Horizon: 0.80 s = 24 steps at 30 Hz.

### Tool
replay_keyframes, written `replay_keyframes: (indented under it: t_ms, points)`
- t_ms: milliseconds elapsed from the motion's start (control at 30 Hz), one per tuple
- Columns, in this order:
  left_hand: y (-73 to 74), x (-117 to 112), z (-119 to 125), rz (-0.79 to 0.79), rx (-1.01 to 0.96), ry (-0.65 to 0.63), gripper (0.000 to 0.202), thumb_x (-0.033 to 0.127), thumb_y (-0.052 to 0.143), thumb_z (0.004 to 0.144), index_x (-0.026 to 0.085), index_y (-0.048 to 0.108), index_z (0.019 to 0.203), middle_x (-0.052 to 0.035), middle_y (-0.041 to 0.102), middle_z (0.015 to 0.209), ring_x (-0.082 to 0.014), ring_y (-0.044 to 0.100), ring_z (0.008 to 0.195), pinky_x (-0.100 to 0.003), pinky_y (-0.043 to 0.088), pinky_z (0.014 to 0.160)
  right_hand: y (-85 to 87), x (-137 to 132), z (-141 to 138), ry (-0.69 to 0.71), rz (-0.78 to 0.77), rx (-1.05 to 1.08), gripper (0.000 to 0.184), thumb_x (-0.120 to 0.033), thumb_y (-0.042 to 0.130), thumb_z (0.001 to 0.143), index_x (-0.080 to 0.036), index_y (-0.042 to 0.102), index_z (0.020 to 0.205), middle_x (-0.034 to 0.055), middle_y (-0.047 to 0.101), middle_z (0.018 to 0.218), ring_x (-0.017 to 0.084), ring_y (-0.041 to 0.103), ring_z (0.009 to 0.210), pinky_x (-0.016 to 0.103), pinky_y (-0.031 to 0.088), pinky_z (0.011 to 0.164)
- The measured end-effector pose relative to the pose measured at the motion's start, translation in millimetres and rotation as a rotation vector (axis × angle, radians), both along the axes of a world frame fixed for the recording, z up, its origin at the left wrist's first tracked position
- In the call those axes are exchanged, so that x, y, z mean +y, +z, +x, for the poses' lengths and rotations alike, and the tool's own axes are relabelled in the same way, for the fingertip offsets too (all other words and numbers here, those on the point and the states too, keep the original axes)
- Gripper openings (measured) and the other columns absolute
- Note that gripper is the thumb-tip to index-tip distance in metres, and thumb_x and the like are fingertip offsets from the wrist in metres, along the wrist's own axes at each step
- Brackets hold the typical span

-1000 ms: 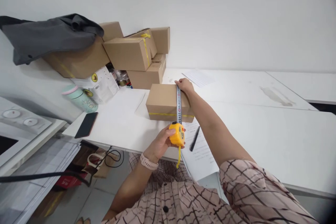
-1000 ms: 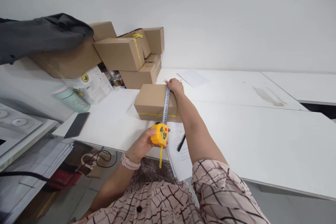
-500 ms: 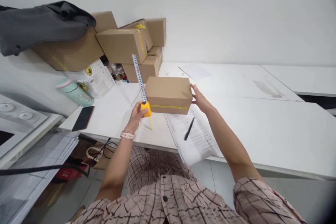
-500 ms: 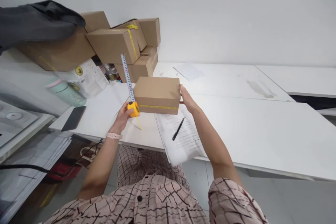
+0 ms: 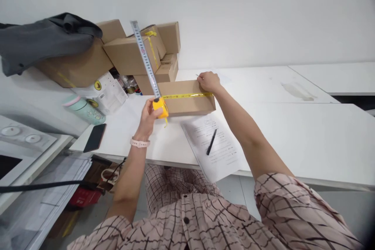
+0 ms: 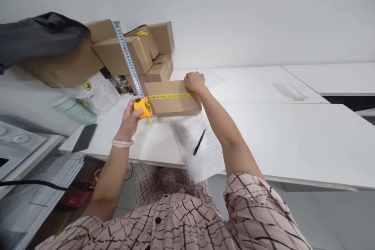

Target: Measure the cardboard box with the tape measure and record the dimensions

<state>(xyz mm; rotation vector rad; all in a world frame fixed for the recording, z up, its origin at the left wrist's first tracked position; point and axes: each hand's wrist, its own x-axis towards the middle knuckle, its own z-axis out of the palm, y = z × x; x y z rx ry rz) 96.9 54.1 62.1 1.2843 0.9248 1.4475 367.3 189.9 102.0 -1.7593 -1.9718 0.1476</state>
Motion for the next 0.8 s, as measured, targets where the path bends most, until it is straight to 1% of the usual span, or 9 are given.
replay_keyframes:
  t_ms: [67, 100, 167, 267, 367, 467, 567, 700, 800]
  points:
    - [-14.9, -19.3, 18.1, -0.014, -0.008, -0.088, 0.063, 0.036, 0.085, 0.06, 0.023, 0.053, 0.112, -0.0048, 0.065, 0.11, -0.018, 0.065, 0.087, -0.031, 0.057, 0.073, -5.6, 11.3, -13.4, 0.031, 0.04, 0.007, 0.04, -0.035, 0.034, 0.1, -0.016, 0.069, 0.098, 0.0163, 0.071, 0.108, 0.032, 0.061, 0.109, 0.048, 0.036, 0.102]
    - [-24.5, -29.9, 27.7, -0.051, -0.004, -0.149, 0.063, 0.036, 0.085, 0.061, 0.023, 0.053, 0.113, -0.0051, 0.065, 0.109, -0.0179, 0.064, 0.087, -0.03, 0.056, 0.072, -8.9, 14.9, -18.7, 0.035, 0.057, 0.025, 0.043, -0.035, 0.031, 0.101, -0.015, 0.069, 0.1, 0.0164, 0.071, 0.108, 0.032, 0.061, 0.109, 0.049, 0.034, 0.103]
    - [-45.4, -50.0, 46.1, -0.142, 0.001, -0.258, 0.061, 0.036, 0.085, 0.063, 0.022, 0.053, 0.113, -0.0052, 0.065, 0.109, -0.0166, 0.063, 0.086, -0.029, 0.054, 0.073, -14.8, 18.6, -25.8, 0.023, 0.092, 0.078, 0.054, -0.041, 0.023, 0.103, -0.014, 0.069, 0.102, 0.0174, 0.071, 0.106, 0.032, 0.059, 0.113, 0.052, 0.029, 0.107]
    - [-73.3, -71.9, 66.9, -0.262, -0.047, -0.334, 0.059, 0.036, 0.084, 0.067, 0.022, 0.052, 0.115, -0.005, 0.064, 0.112, -0.016, 0.062, 0.09, -0.028, 0.054, 0.076, -19.5, 19.6, -28.5, 0.02, 0.097, 0.172, 0.07, -0.055, 0.013, 0.102, -0.013, 0.07, 0.104, 0.0191, 0.07, 0.104, 0.034, 0.056, 0.119, 0.055, 0.023, 0.11]
    - [-89.7, -83.8, 78.2, -0.315, -0.085, -0.376, 0.058, 0.037, 0.082, 0.071, 0.022, 0.052, 0.118, -0.0056, 0.062, 0.113, -0.0167, 0.06, 0.093, -0.028, 0.054, 0.076, -19.7, 20.0, -27.5, 0.024, 0.092, 0.205, 0.078, -0.06, 0.008, 0.1, -0.013, 0.07, 0.105, 0.0198, 0.07, 0.103, 0.034, 0.056, 0.12, 0.057, 0.022, 0.11]
    - [-96.1, -90.0, 83.4, -0.342, -0.107, -0.389, 0.058, 0.037, 0.082, 0.071, 0.022, 0.052, 0.118, -0.0062, 0.061, 0.115, -0.0172, 0.06, 0.093, -0.029, 0.053, 0.077, -20.3, 21.8, -27.8, 0.014, 0.108, 0.199, 0.08, -0.06, 0.006, 0.1, -0.013, 0.071, 0.102, 0.0191, 0.07, 0.101, 0.033, 0.057, 0.118, 0.057, 0.023, 0.11]
    - [-97.8, -93.9, 86.1, -0.379, -0.109, -0.376, 0.061, 0.038, 0.084, 0.069, 0.022, 0.052, 0.119, -0.0063, 0.06, 0.115, -0.0176, 0.06, 0.091, -0.03, 0.053, 0.077, -22.9, 24.9, -28.9, 0.006, 0.119, 0.195, 0.076, -0.061, 0.011, 0.1, -0.013, 0.071, 0.1, 0.019, 0.07, 0.099, 0.034, 0.058, 0.116, 0.058, 0.023, 0.11]
    - [-97.0, -97.4, 88.5, -0.39, -0.091, -0.397, 0.061, 0.038, 0.083, 0.069, 0.023, 0.052, 0.119, -0.0052, 0.059, 0.112, -0.0174, 0.059, 0.089, -0.029, 0.053, 0.075, -26.2, 29.8, -29.6, 0.012, 0.133, 0.207, 0.069, -0.066, 0.023, 0.098, -0.016, 0.071, 0.101, 0.0172, 0.069, 0.096, 0.035, 0.058, 0.113, 0.061, 0.023, 0.11]
    - [-93.3, -98.8, 89.6, -0.391, -0.098, -0.408, 0.06, 0.038, 0.084, 0.069, 0.023, 0.053, 0.118, -0.0047, 0.059, 0.11, -0.0172, 0.059, 0.088, -0.029, 0.053, 0.073, -27.2, 33.4, -29.9, 0.014, 0.132, 0.214, 0.068, -0.067, 0.027, 0.096, -0.016, 0.07, 0.099, 0.0171, 0.068, 0.094, 0.035, 0.058, 0.112, 0.062, 0.022, 0.111]
